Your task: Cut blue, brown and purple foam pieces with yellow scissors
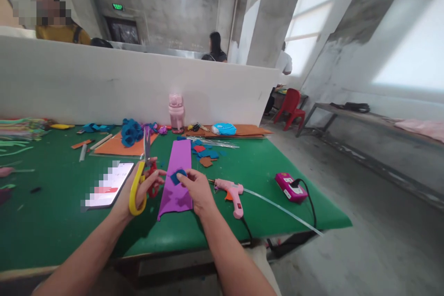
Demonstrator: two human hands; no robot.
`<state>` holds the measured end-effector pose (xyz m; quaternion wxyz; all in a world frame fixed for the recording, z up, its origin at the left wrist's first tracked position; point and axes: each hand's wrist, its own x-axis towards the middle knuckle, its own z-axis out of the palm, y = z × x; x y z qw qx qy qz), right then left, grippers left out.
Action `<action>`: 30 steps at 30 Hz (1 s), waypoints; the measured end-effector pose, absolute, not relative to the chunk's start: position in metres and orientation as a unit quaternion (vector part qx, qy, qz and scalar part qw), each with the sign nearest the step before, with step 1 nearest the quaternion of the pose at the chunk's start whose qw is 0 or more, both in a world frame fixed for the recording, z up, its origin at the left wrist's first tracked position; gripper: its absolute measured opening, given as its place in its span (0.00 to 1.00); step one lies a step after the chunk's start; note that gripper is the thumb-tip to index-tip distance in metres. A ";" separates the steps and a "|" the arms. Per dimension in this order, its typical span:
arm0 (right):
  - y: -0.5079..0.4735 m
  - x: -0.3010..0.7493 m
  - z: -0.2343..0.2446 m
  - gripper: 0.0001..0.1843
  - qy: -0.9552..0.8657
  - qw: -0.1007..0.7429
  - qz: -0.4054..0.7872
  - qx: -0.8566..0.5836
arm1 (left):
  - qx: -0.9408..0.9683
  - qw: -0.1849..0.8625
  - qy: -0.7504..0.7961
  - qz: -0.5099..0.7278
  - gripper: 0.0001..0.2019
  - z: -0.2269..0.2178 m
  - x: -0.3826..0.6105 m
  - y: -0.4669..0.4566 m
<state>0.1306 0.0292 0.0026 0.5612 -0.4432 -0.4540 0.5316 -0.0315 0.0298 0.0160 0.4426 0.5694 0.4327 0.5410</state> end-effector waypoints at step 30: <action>0.031 0.142 0.008 0.17 -0.229 0.609 0.681 -0.336 | 0.764 0.320 0.472 0.301 0.21 0.027 -0.051 0.012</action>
